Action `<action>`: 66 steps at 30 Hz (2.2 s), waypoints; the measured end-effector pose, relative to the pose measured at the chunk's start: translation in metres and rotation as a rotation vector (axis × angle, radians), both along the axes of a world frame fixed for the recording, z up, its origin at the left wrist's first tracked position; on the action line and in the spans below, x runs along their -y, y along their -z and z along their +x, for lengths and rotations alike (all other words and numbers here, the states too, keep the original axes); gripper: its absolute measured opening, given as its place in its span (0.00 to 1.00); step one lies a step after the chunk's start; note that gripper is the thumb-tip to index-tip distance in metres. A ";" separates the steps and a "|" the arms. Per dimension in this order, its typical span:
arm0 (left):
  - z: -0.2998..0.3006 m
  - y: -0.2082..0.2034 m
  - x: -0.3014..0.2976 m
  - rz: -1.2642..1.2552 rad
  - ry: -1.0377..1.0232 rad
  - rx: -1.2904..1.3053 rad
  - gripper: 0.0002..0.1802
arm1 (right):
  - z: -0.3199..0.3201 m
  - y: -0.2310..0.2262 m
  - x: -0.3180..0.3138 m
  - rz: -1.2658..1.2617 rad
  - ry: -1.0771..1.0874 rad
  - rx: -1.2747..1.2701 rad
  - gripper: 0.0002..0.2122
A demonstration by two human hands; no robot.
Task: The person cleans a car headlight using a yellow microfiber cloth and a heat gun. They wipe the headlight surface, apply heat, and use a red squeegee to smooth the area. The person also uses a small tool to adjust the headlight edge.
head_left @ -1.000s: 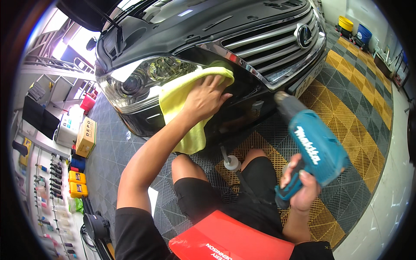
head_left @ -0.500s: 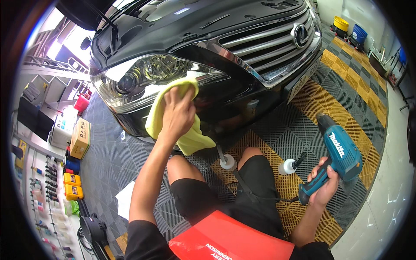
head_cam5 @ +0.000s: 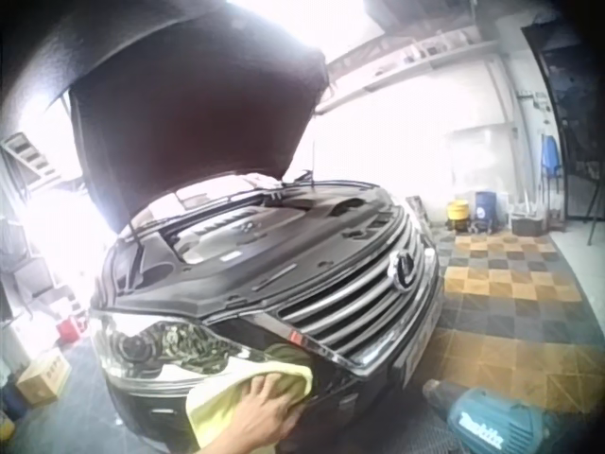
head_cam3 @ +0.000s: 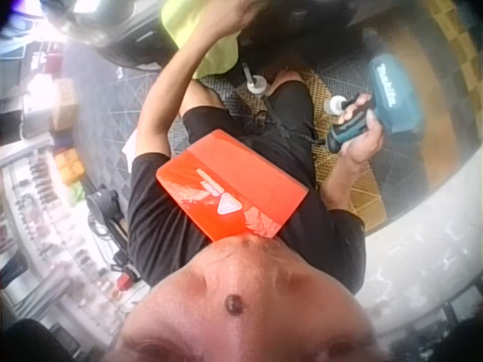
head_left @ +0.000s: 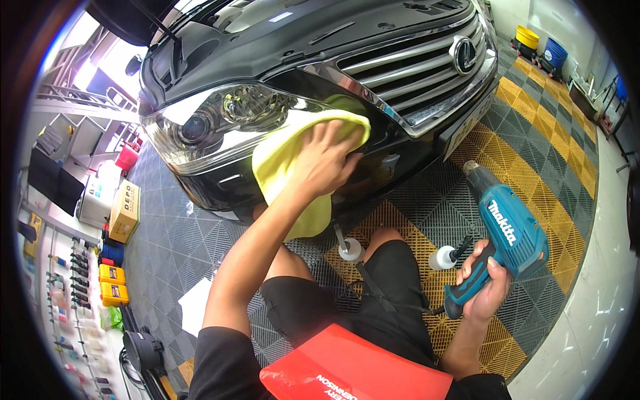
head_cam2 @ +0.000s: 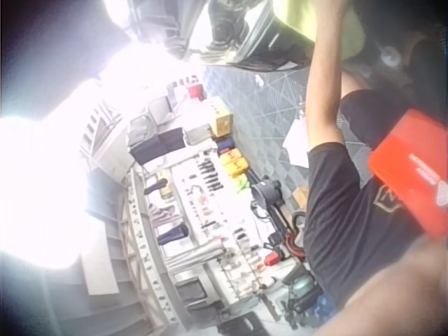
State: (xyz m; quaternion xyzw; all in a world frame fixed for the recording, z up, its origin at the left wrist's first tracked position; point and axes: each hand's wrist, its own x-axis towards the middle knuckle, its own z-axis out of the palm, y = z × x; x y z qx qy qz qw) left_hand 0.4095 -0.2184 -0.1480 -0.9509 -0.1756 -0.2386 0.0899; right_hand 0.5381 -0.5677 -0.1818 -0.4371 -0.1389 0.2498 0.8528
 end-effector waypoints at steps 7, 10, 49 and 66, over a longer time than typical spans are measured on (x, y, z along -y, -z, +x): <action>-0.026 0.014 -0.006 0.057 -0.334 0.224 0.33 | 0.011 0.014 0.013 -0.040 0.098 0.020 0.15; -0.001 0.014 0.002 -0.022 -0.252 0.089 0.33 | 0.023 0.024 0.019 -0.023 0.127 0.026 0.16; -0.253 0.071 0.165 -0.976 -0.532 -0.401 0.27 | 0.154 0.257 0.031 -0.948 0.462 0.587 0.25; -0.238 0.073 0.178 -1.184 -0.469 -0.201 0.29 | -0.023 -0.083 -0.143 0.016 -0.628 0.915 0.12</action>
